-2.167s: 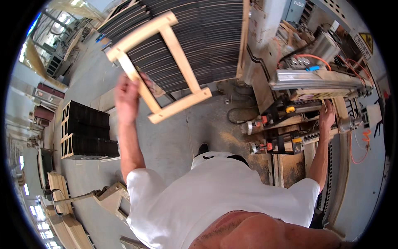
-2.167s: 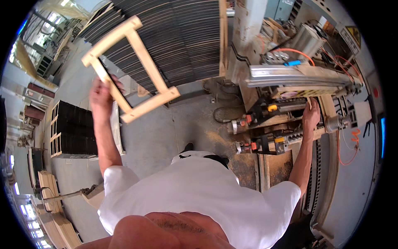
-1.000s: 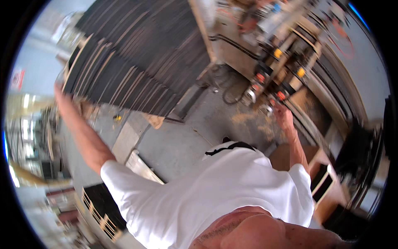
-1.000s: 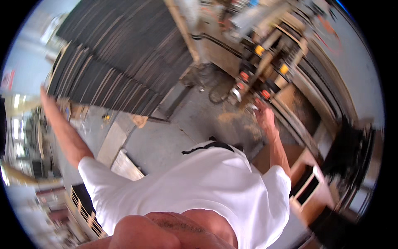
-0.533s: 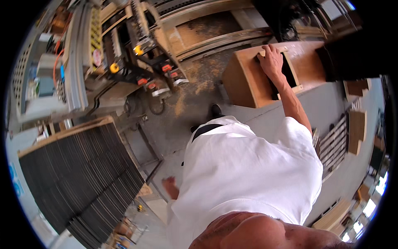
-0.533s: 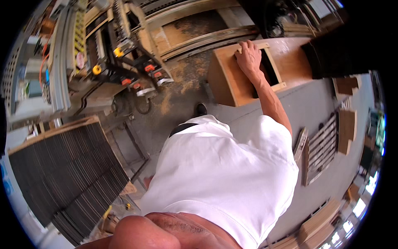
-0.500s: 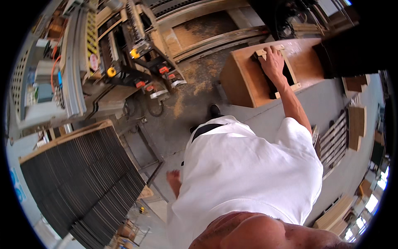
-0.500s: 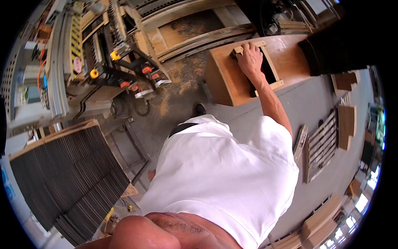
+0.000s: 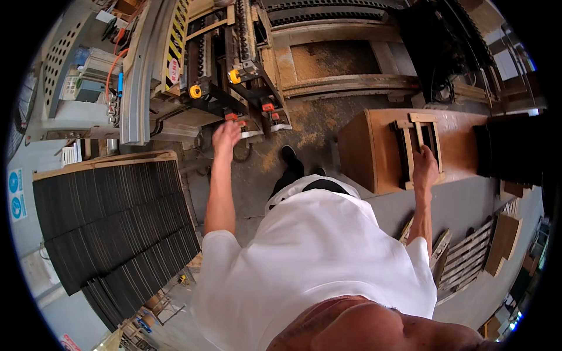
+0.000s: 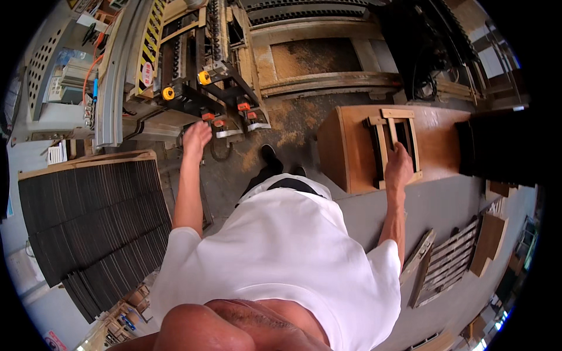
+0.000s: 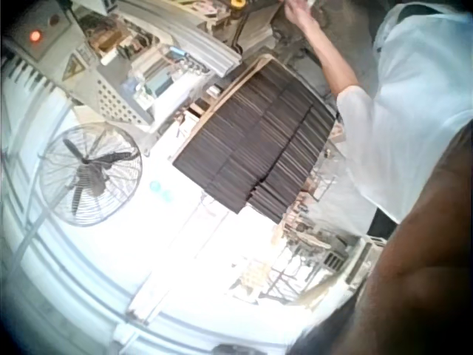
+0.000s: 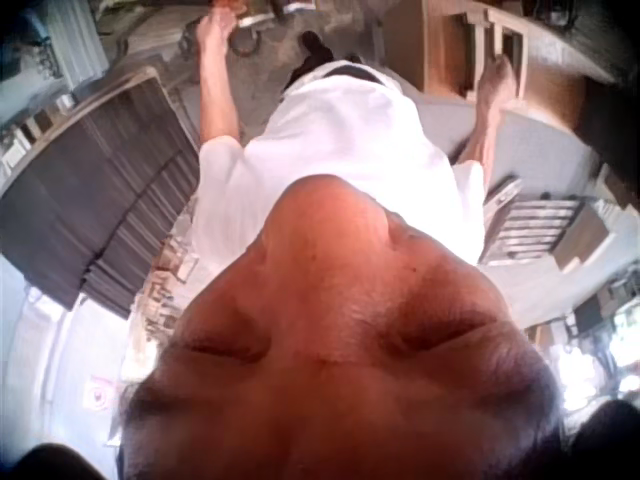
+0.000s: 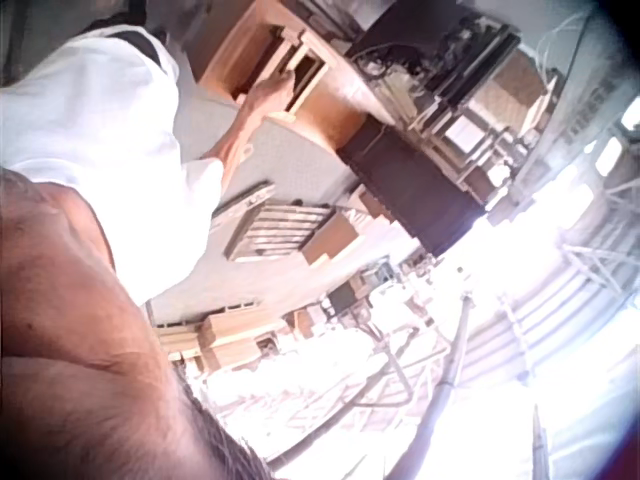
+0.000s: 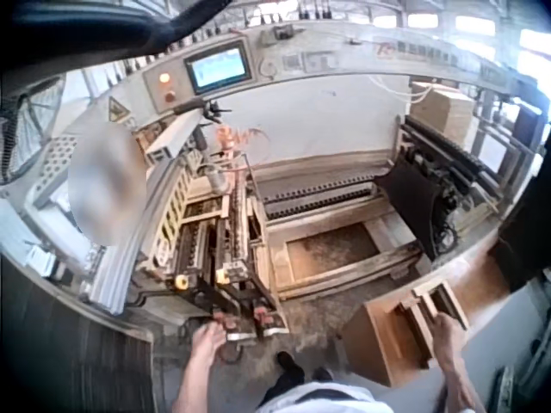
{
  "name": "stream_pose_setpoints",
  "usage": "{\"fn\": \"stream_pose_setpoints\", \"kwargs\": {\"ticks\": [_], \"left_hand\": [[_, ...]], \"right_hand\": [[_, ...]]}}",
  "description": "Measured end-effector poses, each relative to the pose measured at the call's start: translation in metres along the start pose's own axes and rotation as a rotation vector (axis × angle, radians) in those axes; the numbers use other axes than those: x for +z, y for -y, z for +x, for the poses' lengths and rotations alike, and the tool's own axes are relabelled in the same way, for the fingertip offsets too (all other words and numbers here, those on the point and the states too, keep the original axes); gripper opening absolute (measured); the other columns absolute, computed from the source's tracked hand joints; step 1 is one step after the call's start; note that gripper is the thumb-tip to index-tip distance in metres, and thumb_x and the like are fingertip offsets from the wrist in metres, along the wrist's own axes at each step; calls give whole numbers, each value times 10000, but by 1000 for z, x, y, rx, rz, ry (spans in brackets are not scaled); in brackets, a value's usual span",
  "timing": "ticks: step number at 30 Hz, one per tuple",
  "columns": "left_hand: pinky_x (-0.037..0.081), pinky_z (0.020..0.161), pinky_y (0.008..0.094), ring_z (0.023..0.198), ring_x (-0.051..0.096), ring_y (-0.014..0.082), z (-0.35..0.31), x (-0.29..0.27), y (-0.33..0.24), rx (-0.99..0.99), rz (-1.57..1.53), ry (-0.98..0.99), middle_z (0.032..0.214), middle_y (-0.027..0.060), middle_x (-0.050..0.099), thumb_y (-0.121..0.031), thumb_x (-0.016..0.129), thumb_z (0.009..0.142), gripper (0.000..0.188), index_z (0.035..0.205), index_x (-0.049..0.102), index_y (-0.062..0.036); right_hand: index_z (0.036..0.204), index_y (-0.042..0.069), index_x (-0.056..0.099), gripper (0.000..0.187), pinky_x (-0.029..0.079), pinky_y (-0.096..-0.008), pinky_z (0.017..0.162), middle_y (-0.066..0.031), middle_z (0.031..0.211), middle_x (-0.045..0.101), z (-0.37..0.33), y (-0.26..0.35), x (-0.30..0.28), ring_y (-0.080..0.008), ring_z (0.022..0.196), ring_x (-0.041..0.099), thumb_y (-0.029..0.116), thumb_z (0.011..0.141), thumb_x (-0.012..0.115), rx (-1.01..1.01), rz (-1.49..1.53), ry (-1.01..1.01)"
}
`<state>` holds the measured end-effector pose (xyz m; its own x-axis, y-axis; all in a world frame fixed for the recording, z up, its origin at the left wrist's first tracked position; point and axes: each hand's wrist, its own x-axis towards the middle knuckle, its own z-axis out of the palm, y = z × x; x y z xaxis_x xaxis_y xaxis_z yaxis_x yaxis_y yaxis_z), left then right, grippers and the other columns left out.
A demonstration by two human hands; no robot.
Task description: The person repeatedly picks up small wooden frames and dark slatted panels, places them on a machine, and removes them. The person also stacks the dark panels on a workbench.
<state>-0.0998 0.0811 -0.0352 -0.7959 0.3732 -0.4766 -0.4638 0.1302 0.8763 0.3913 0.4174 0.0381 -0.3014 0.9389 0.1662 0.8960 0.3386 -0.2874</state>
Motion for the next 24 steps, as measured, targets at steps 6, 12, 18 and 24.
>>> {"fn": "stream_pose_setpoints", "kwargs": {"ticks": [6, 12, 18, 24], "left_hand": [[419, 1003, 402, 1180, 529, 276, 134, 49, -121, 160, -301, 46, 1313, 154, 516, -309, 536, 949, 494, 1322, 433, -3], [103, 1156, 432, 1429, 116, 323, 267, 86, -193, 23, -536, 160, 1526, 186, 181, -471, 535, 917, 892, 1477, 28, 1], [83, 1155, 473, 1436, 38, 329, 310, 89, -213, 70, -885, 197, 1543, 188, 49, -446, 575, 902, 857, 1493, 76, -77], [341, 1064, 473, 1236, 417, 287, 232, 69, -183, 13, -781, 252, 1284, 109, 490, -201, 585, 921, 393, 1276, 477, -71]], "right_hand": [[1120, 21, 628, 284, 457, -319, 668, -110, 804, 615, 30, 76, -39, -196, 751, 573, 100, 848, 644, 17, 340, -34], [1129, 57, 640, 287, 477, -283, 714, -93, 943, 626, 63, 192, -37, -168, 817, 589, 41, 843, 662, -145, 516, 60], [1018, 51, 665, 266, 504, -344, 773, -102, 1006, 671, 114, 314, 2, -267, 900, 614, 21, 755, 686, -603, 461, 32], [996, 56, 675, 247, 510, -364, 772, -79, 978, 674, 161, 448, 56, -274, 891, 606, 70, 750, 695, -1051, 459, 31]]}}
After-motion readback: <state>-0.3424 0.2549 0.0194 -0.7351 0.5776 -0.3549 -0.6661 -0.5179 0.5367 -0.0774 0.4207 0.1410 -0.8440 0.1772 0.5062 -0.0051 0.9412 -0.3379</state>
